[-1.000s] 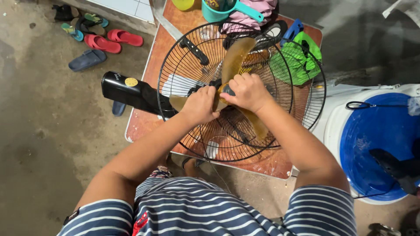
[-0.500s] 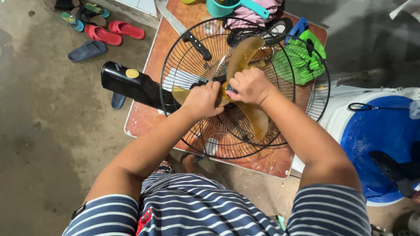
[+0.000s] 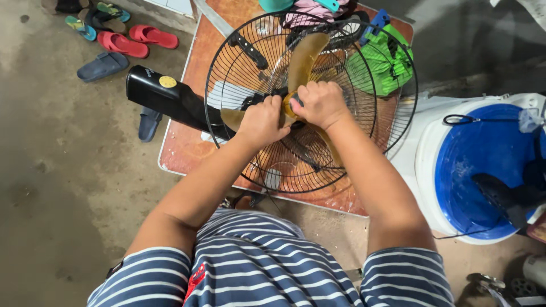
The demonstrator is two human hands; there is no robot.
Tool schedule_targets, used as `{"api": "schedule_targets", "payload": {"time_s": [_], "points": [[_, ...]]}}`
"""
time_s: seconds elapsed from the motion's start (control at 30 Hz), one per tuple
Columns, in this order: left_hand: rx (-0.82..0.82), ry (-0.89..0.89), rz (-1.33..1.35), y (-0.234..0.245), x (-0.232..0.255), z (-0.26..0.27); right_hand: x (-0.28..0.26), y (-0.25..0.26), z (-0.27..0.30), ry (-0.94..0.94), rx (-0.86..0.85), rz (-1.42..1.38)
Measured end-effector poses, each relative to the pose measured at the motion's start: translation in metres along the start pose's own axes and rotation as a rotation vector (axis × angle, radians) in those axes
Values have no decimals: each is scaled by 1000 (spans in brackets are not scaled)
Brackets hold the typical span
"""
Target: The person disassembles a standing fan by removing the front grill and then the fan blades. They use a knife to pry off the grill and then unscrew the central nut to remove the blades.
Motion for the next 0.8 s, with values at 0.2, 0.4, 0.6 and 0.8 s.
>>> {"api": "schedule_targets", "payload": {"time_s": [0.2, 0.4, 0.6, 0.8], "points": [[6, 26, 13, -6, 0, 8, -4, -2, 10, -149, -4, 51], [31, 178, 92, -10, -5, 9, -2, 4, 15, -425, -16, 130], [40, 214, 120, -3, -10, 10, 25, 14, 45, -652, 25, -106], [-161, 128, 63, -7, -2, 5, 29, 9, 60, -615, 86, -129]]}}
Point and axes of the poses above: each hand's wrist, its own z-axis away from the middle knuckle, its own y-axis out of the back of the hand, x = y × z, the point moved 10 cm from there along -z, towards the middle knuckle, and after that the axes turned 3 degrees about -y, right-handed, at the moved point
